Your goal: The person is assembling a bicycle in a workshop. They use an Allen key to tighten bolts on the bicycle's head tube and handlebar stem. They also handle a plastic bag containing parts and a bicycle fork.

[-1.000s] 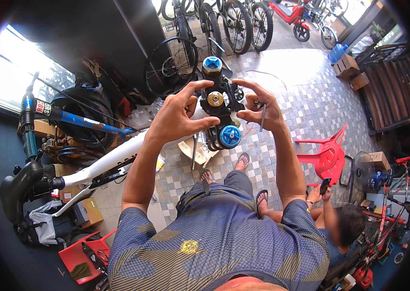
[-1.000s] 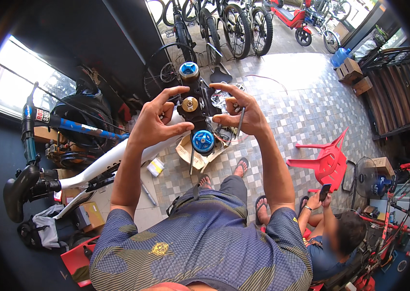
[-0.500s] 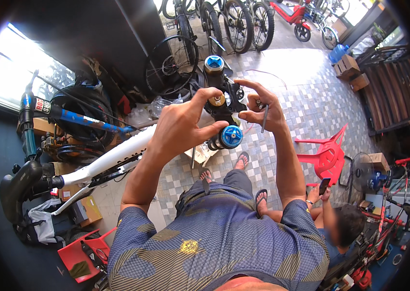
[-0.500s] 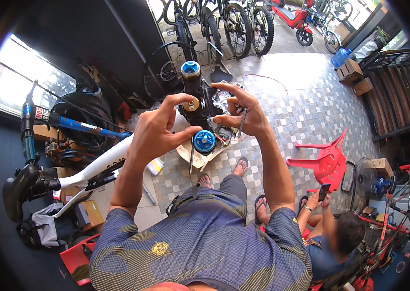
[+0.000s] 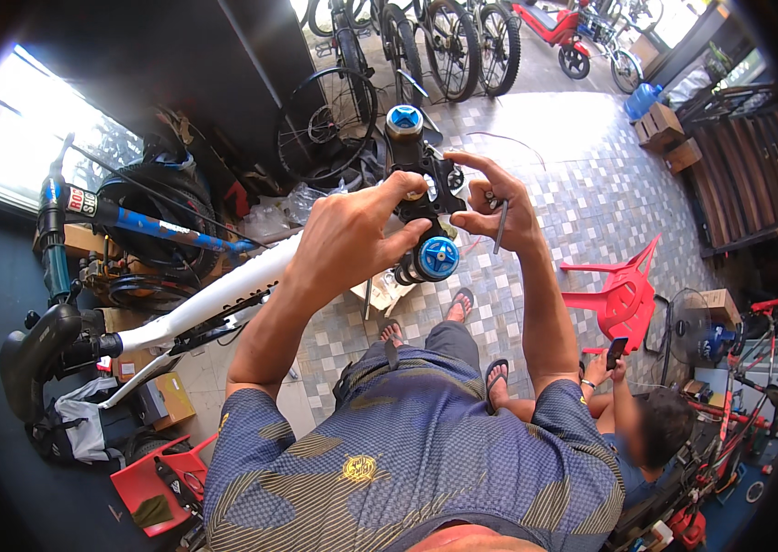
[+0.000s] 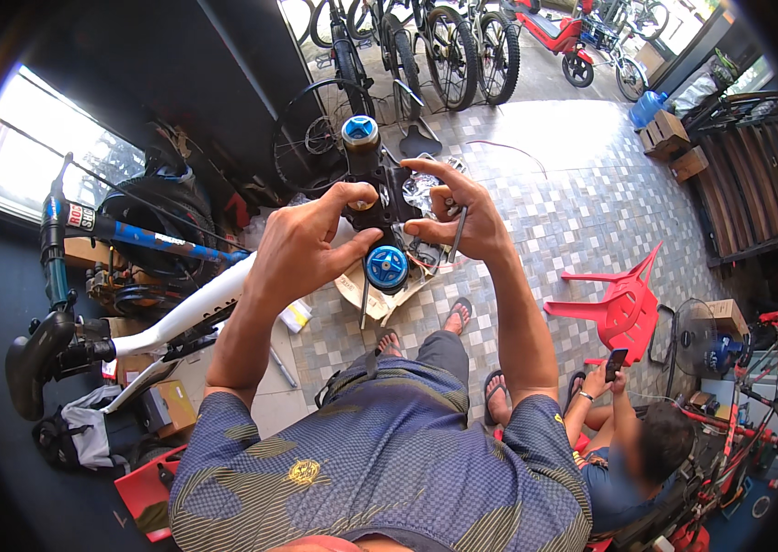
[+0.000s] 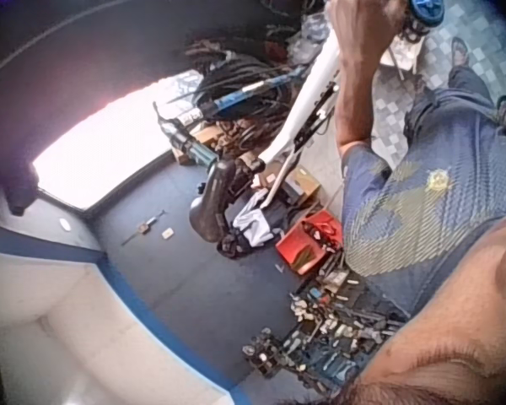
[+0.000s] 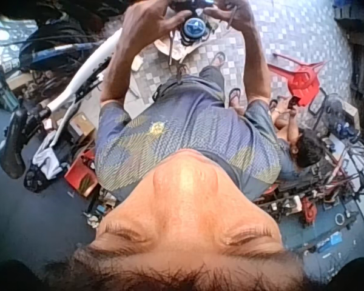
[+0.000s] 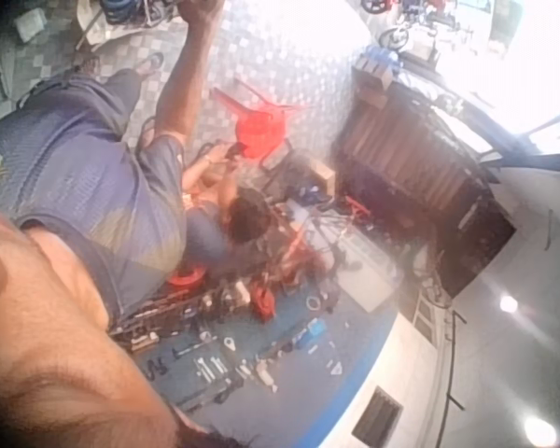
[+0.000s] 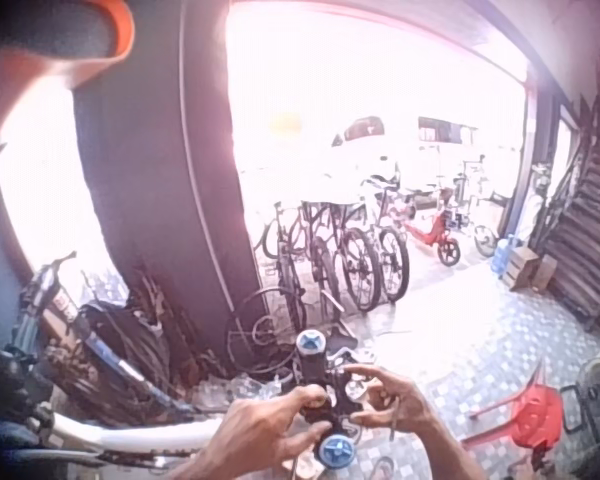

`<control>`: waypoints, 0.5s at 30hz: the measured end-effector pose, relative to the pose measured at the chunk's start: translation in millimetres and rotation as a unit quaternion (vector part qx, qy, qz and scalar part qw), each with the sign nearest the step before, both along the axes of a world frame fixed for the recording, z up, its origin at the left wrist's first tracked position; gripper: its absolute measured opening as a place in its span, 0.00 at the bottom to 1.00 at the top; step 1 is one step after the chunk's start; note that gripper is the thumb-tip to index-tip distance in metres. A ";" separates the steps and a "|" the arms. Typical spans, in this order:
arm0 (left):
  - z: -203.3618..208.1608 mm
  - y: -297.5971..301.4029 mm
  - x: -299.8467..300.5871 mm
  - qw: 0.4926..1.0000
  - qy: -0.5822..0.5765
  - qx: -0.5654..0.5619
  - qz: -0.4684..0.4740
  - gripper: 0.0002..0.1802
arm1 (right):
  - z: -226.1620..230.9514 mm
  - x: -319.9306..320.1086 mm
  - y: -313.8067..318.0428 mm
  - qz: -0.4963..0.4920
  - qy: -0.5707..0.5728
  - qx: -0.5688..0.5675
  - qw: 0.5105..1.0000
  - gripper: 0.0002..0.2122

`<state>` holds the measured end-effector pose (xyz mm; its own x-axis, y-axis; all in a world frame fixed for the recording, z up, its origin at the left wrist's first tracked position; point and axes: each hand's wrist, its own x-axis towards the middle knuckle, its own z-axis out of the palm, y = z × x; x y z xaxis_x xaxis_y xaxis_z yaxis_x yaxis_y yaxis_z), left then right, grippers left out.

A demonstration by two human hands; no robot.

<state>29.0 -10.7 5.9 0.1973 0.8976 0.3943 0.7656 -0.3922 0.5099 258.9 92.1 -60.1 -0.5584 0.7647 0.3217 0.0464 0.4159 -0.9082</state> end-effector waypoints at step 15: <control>-6.1 -22.3 14.4 0.991 -0.064 0.004 0.119 0.20 | 4.9 1.0 1.2 0.005 -0.021 0.033 0.999 0.38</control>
<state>43.4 -33.0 -0.3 -0.0726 0.9095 0.4094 0.7657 -0.2122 0.6072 260.0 93.3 -55.3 -0.5809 0.7365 0.3466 0.0796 0.4751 -0.8763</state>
